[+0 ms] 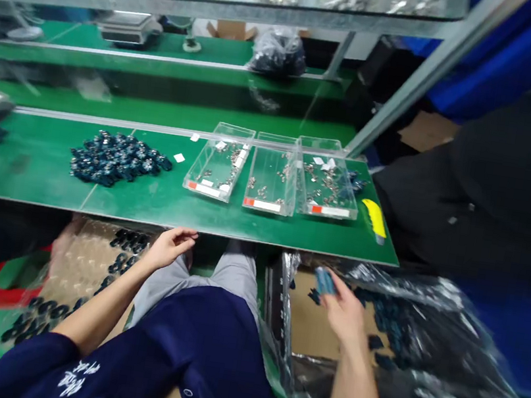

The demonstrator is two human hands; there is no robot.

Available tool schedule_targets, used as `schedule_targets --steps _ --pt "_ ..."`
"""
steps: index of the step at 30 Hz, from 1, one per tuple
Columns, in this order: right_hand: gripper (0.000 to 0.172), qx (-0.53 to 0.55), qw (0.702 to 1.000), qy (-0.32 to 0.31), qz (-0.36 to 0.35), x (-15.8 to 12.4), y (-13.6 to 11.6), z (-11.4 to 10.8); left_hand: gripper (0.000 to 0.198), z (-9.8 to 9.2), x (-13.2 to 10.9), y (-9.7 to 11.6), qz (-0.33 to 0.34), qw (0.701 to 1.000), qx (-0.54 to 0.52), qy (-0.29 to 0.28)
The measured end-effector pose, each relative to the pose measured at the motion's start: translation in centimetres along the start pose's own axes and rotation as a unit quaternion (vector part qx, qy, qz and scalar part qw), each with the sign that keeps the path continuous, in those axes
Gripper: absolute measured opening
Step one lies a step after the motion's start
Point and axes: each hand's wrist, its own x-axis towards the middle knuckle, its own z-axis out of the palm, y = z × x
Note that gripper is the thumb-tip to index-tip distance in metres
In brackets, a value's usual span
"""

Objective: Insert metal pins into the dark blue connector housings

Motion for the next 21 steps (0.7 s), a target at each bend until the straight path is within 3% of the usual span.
schedule_targets --steps 3,6,8,11,14,19,21 --pt "0.041 0.174 0.975 -0.136 -0.03 -0.7 -6.1 4.7 0.037 2.2 0.7 5.8 0.083 0.991 -0.061 -0.082" --pt "0.037 0.263 0.933 -0.23 -0.082 -1.3 -11.7 10.1 0.056 3.2 0.8 9.7 0.119 0.974 -0.137 -0.136" --pt "0.035 0.269 0.915 -0.278 -0.117 -1.9 -14.2 12.6 0.057 2.8 0.8 10.6 0.123 0.969 -0.161 -0.141" --pt "0.031 0.254 0.899 -0.327 -0.146 -2.2 -16.2 14.4 0.047 1.3 0.6 10.1 0.127 0.966 -0.2 -0.108" --pt "0.033 0.255 0.895 -0.322 -0.172 -2.1 -17.1 15.4 0.047 -0.1 0.4 9.0 0.135 0.958 -0.246 -0.06" --pt "0.019 0.222 0.902 -0.19 -0.319 -2.1 -17.5 17.1 0.057 -0.3 0.9 7.7 0.141 0.954 -0.266 -0.009" --pt "0.017 0.236 0.897 -0.169 -0.333 -2.0 -17.5 17.9 0.066 0.1 1.3 7.3 0.138 0.95 -0.281 0.005"
